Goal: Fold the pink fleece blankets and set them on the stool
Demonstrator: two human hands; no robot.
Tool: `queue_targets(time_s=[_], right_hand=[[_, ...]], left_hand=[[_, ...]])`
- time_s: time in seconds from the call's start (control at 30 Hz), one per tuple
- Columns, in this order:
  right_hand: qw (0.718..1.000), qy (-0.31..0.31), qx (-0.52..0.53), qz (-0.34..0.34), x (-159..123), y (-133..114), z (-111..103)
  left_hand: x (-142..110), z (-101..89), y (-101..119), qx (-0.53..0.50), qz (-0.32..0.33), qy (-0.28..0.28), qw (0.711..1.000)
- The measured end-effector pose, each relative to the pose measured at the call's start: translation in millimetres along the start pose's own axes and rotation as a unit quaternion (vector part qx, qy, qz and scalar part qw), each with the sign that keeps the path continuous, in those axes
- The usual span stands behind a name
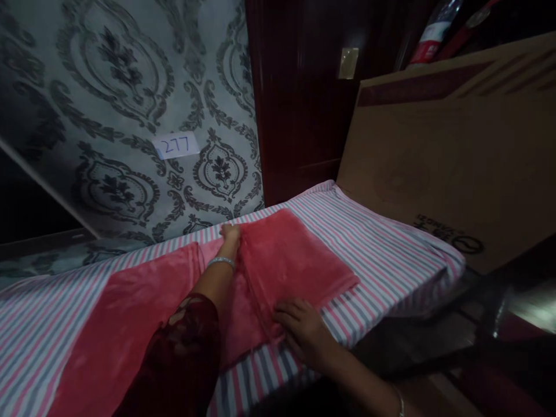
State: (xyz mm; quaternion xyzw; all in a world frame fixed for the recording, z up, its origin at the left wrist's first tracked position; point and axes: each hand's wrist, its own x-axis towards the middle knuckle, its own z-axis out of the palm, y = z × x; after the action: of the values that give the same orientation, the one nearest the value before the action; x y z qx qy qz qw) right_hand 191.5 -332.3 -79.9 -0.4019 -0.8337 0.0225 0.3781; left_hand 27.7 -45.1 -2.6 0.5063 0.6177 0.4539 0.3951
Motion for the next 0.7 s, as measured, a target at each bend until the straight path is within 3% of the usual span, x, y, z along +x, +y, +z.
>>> queue_targets(time_s=[0.1, 0.17, 0.23, 0.3, 0.4, 0.47, 0.7], right_hand=[[0.997, -0.048, 0.051, 0.014, 8, 1, -29], [0.997, -0.025, 0.045, 0.056, 17, 11, -50], [0.993, 0.007, -0.021, 0.117, 26, 31, -67], [0.980, -0.005, -0.110, 0.165, 34, 54, -73], [0.953, -0.084, -0.206, 0.206, 36, 85, -63], [0.939, -0.124, -0.233, 0.221, 30, 98, -49], [0.940, -0.085, -0.265, 0.197, 4, 109, -21]], left_hand=[[-17, 10.6, 12, 0.090, 0.079, 0.018, 0.993], [-36, 24.1, 17, 0.125, 0.135, -0.016, 0.983], [-57, 38.0, 16, 0.170, 0.180, -0.067, 0.967], [-77, 48.0, 11, 0.264, 0.213, -0.113, 0.934], [-93, 52.6, -2, 0.436, 0.228, -0.138, 0.860], [-95, 51.3, -14, 0.490, 0.218, -0.129, 0.834], [-87, 49.5, -37, 0.506, 0.216, -0.129, 0.825]])
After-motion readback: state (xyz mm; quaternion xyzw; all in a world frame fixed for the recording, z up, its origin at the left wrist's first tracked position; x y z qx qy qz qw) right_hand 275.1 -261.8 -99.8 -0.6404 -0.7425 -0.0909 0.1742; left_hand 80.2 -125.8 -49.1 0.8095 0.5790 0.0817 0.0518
